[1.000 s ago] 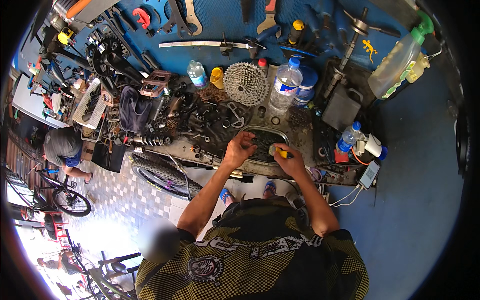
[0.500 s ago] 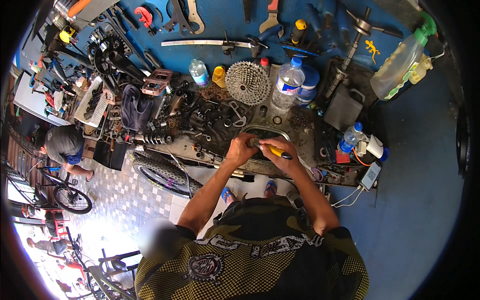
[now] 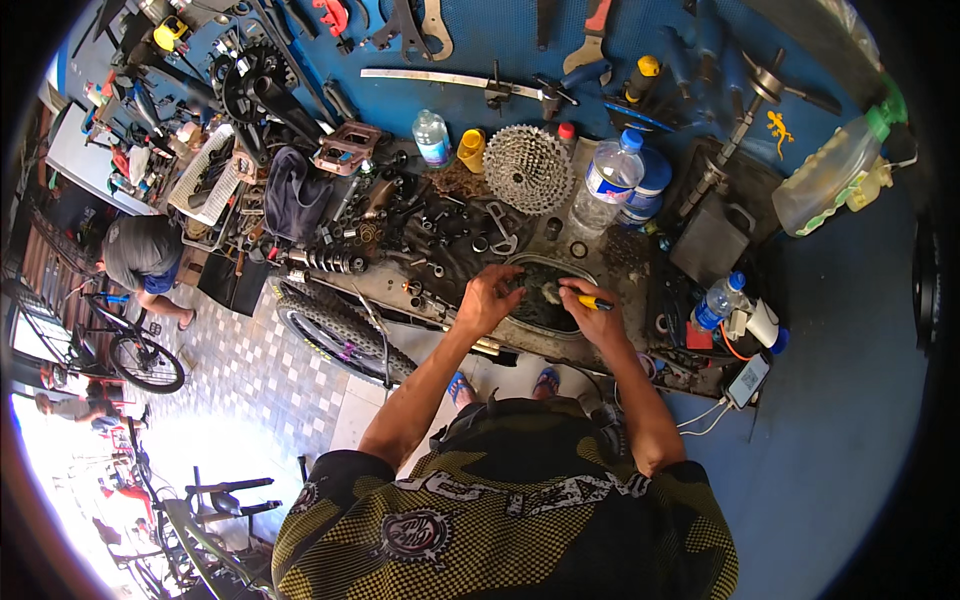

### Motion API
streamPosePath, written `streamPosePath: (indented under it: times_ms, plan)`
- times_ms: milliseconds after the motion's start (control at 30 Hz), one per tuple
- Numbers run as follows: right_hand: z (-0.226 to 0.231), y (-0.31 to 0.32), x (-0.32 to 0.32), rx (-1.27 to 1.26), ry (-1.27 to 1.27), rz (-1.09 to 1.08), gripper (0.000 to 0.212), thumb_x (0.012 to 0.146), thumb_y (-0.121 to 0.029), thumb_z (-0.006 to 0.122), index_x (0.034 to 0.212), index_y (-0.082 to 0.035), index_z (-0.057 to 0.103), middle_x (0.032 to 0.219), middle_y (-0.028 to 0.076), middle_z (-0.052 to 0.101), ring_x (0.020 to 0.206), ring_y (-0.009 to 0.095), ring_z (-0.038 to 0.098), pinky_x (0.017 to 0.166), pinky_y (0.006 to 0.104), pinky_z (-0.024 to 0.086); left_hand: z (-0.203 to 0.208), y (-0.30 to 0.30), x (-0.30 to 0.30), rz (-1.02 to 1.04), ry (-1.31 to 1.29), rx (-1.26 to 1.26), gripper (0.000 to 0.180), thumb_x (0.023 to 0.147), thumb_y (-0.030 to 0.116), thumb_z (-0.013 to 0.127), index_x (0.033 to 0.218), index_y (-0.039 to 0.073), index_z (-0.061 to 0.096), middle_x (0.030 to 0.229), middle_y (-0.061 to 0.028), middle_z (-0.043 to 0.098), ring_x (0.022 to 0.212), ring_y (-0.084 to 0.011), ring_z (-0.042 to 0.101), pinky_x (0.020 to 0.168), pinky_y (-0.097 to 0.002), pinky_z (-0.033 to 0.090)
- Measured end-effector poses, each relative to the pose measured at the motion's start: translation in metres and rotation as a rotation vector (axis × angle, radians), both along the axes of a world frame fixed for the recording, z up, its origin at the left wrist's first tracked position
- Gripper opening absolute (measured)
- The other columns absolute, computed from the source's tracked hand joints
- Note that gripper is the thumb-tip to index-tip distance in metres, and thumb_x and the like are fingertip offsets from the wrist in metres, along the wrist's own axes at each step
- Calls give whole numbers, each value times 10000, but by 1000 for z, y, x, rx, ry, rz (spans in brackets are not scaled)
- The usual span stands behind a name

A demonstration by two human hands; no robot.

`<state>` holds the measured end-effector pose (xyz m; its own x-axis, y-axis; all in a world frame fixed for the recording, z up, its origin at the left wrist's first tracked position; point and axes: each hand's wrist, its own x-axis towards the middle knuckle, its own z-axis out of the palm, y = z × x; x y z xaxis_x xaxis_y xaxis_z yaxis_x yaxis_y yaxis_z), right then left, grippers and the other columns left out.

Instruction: The person wipes a small cylindrical bicycle part with a cloth, then uses a brush to scrub it in a metal tray. The person continues scrubbing the part repeatedly with the brush.

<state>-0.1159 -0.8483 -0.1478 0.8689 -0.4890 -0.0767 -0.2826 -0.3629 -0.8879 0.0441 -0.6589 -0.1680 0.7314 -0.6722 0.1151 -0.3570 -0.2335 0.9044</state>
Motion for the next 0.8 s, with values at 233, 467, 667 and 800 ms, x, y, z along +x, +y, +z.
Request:
streamPosePath:
  times_ms: [233,467,667,800]
  plan:
    - [-71,-9,-25,87,-208,13,307,1008,-245,751,1278,-97,740,1066,99,791,972,149,756,777,318,580,-6,-10,-5,6,164,-42,428,823,160,905,1172,38,689,1091,-84,745,888,-150,723,790,-349,596]
    - [-36,-15,-21,-373,-56,64,276,948,-254,793,1144,-65,748,960,111,734,867,255,719,815,374,570,-27,-17,-9,-30,145,-129,456,804,73,795,1236,86,650,1042,-100,726,909,-204,717,829,-374,598]
    - [-13,9,13,27,-369,17,231,1026,-199,705,1081,21,743,1065,180,663,1002,293,683,860,392,575,-33,-21,-10,7,-40,-51,434,772,183,848,1158,20,733,1068,-177,726,981,-351,726,864,-434,596]
    - [-23,-7,19,-360,-212,25,234,1031,-209,696,1078,12,755,1053,171,660,958,308,671,875,404,573,-28,-16,-10,16,-56,-32,449,770,226,855,1142,0,743,1078,-204,726,998,-387,720,871,-448,592]
